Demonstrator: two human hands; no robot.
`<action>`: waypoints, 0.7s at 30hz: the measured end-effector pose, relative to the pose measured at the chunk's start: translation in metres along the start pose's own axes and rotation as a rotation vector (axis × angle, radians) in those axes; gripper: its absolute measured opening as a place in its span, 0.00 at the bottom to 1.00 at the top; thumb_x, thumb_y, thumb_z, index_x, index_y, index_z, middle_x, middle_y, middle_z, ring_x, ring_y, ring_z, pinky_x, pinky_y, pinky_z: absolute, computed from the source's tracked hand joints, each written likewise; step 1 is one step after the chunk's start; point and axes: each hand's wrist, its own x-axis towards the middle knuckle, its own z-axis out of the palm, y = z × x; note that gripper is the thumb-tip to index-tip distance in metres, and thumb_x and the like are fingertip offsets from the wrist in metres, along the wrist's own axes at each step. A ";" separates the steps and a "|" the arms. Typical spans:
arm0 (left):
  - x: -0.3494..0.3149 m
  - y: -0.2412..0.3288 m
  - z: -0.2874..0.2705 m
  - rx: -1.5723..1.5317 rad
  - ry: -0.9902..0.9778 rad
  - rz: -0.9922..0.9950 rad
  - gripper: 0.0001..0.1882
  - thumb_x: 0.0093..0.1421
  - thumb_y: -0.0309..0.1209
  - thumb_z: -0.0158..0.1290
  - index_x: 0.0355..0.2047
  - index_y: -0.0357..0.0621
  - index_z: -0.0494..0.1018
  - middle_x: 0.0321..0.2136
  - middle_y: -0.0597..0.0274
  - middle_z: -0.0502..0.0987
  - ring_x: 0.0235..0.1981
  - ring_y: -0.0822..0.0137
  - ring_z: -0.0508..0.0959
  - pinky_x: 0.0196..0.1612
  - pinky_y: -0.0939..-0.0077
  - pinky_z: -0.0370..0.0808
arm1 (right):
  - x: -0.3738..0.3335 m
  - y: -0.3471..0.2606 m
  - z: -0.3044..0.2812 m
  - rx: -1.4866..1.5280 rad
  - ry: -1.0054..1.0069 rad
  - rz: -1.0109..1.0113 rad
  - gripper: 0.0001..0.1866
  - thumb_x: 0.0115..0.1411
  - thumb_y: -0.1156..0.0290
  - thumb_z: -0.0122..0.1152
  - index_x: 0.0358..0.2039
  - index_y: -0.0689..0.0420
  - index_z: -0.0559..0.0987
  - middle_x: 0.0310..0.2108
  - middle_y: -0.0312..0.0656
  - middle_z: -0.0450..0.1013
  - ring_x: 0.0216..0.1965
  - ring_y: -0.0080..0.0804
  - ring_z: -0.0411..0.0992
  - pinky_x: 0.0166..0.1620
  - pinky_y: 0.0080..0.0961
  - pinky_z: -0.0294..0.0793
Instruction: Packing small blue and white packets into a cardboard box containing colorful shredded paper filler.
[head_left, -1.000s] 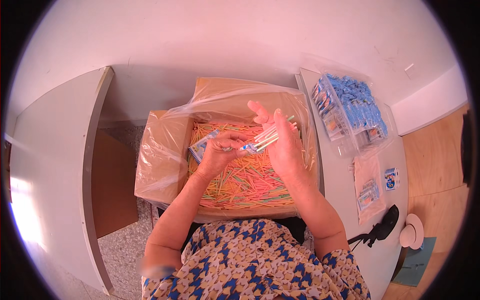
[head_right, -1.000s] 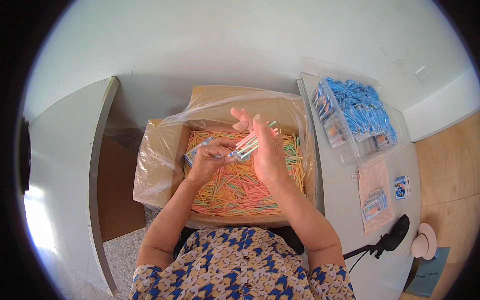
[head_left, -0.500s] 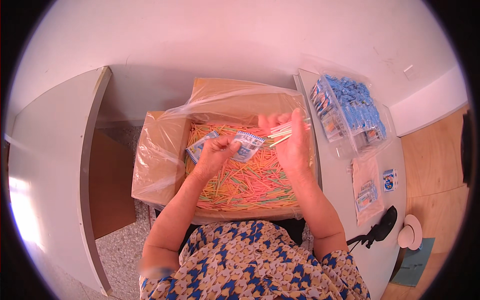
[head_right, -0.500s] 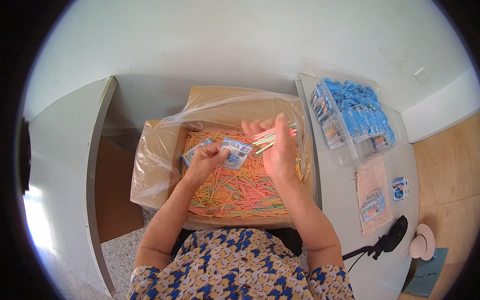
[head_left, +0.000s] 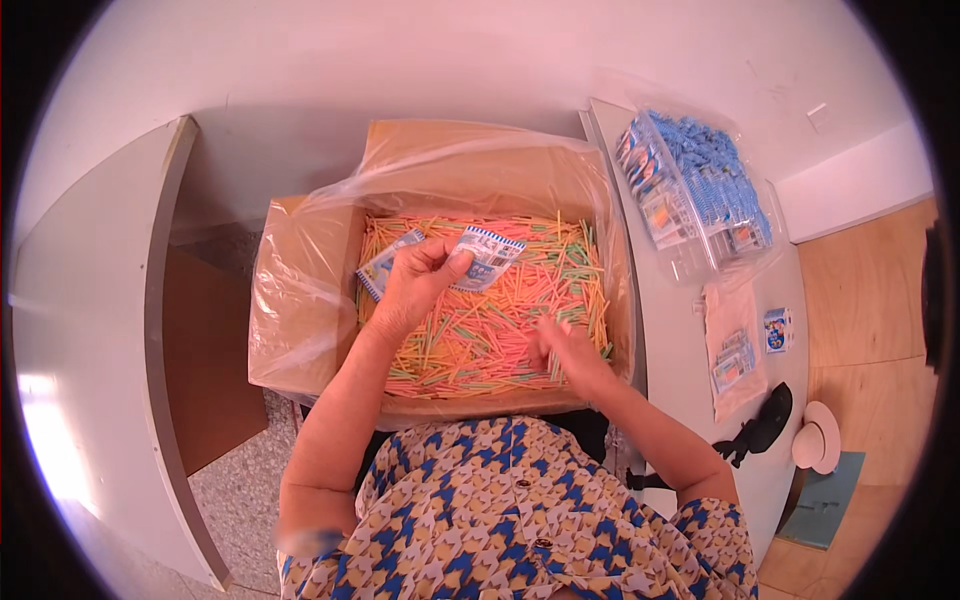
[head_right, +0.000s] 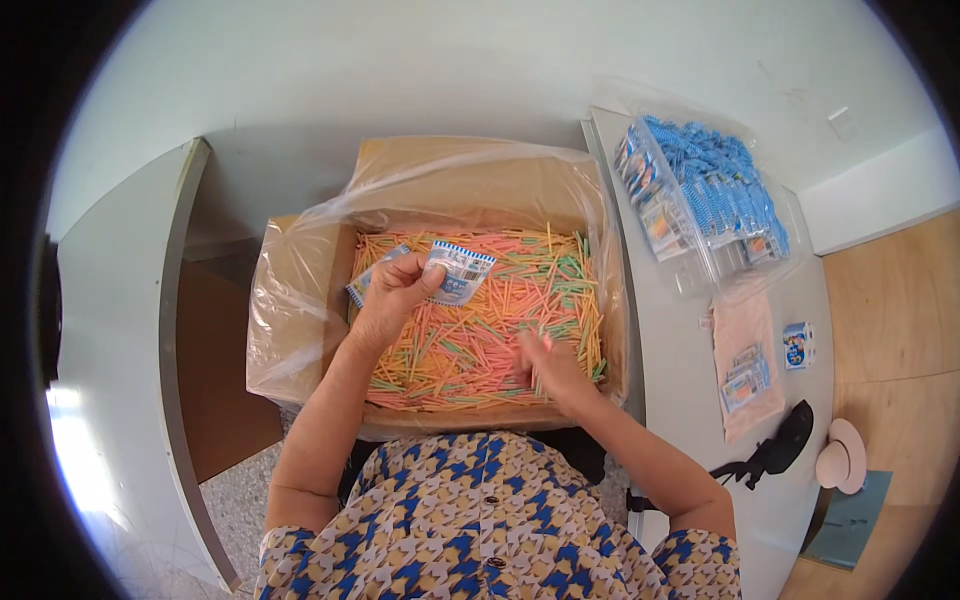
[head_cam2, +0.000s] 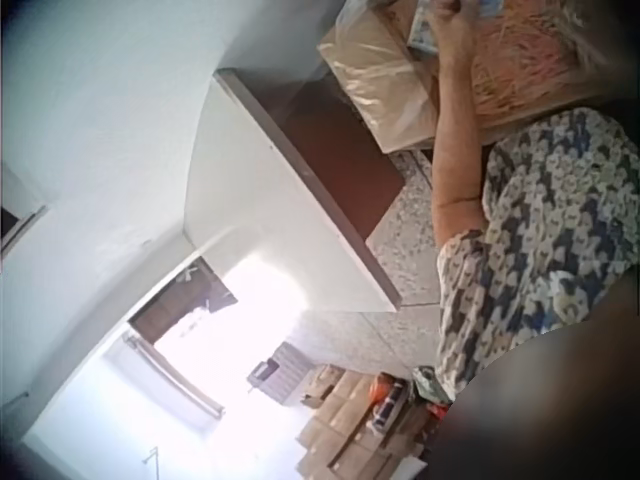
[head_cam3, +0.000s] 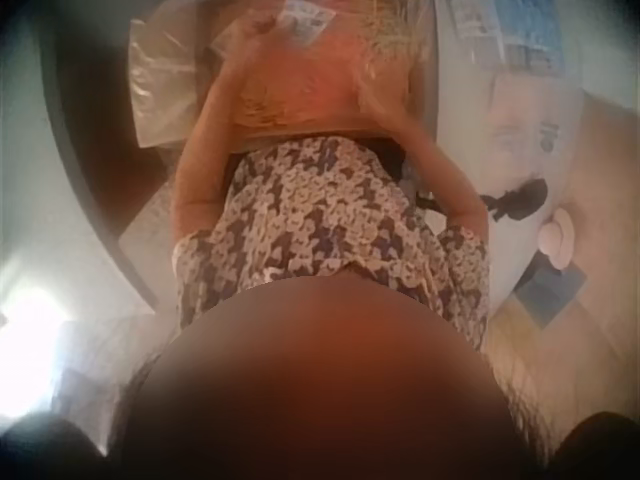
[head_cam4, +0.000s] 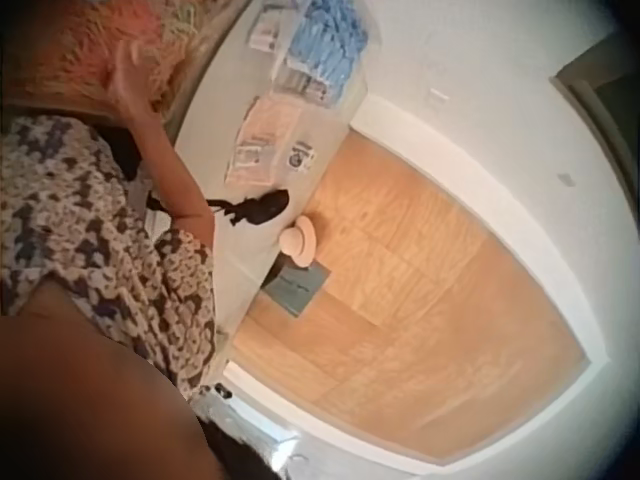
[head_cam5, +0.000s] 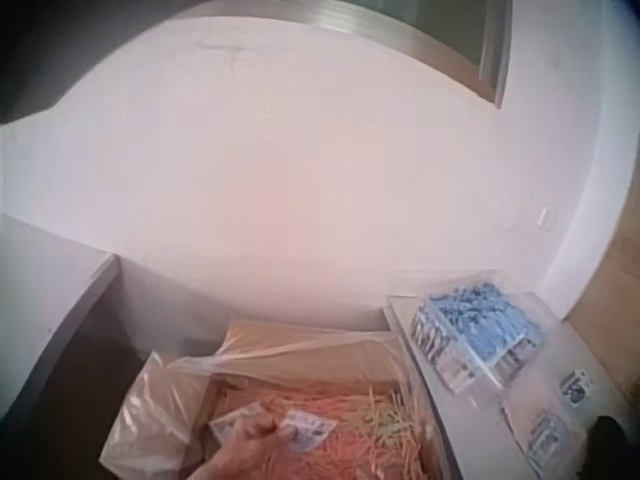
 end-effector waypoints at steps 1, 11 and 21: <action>-0.001 0.002 0.002 0.013 -0.003 -0.003 0.09 0.63 0.29 0.53 0.38 0.38 0.78 0.33 0.65 0.81 0.35 0.76 0.77 0.43 0.76 0.75 | -0.008 0.004 -0.001 0.003 0.004 0.008 0.22 0.67 0.52 0.46 0.22 0.56 0.67 0.14 0.36 0.62 0.19 0.26 0.64 0.24 0.28 0.65; -0.004 -0.005 -0.002 0.050 -0.079 -0.013 0.07 0.63 0.28 0.53 0.35 0.37 0.79 0.32 0.68 0.80 0.35 0.78 0.75 0.44 0.79 0.73 | -0.028 -0.007 0.003 -0.634 -0.043 -0.238 0.21 0.61 0.57 0.55 0.23 0.65 0.74 0.19 0.51 0.70 0.25 0.47 0.70 0.31 0.35 0.69; -0.006 -0.003 -0.001 0.055 -0.107 0.058 0.05 0.54 0.17 0.59 0.31 0.38 0.79 0.30 0.67 0.76 0.32 0.76 0.75 0.37 0.81 0.73 | -0.014 -0.064 -0.016 -0.071 0.123 -0.134 0.17 0.60 0.61 0.59 0.22 0.61 0.76 0.19 0.37 0.73 0.20 0.21 0.72 0.24 0.22 0.70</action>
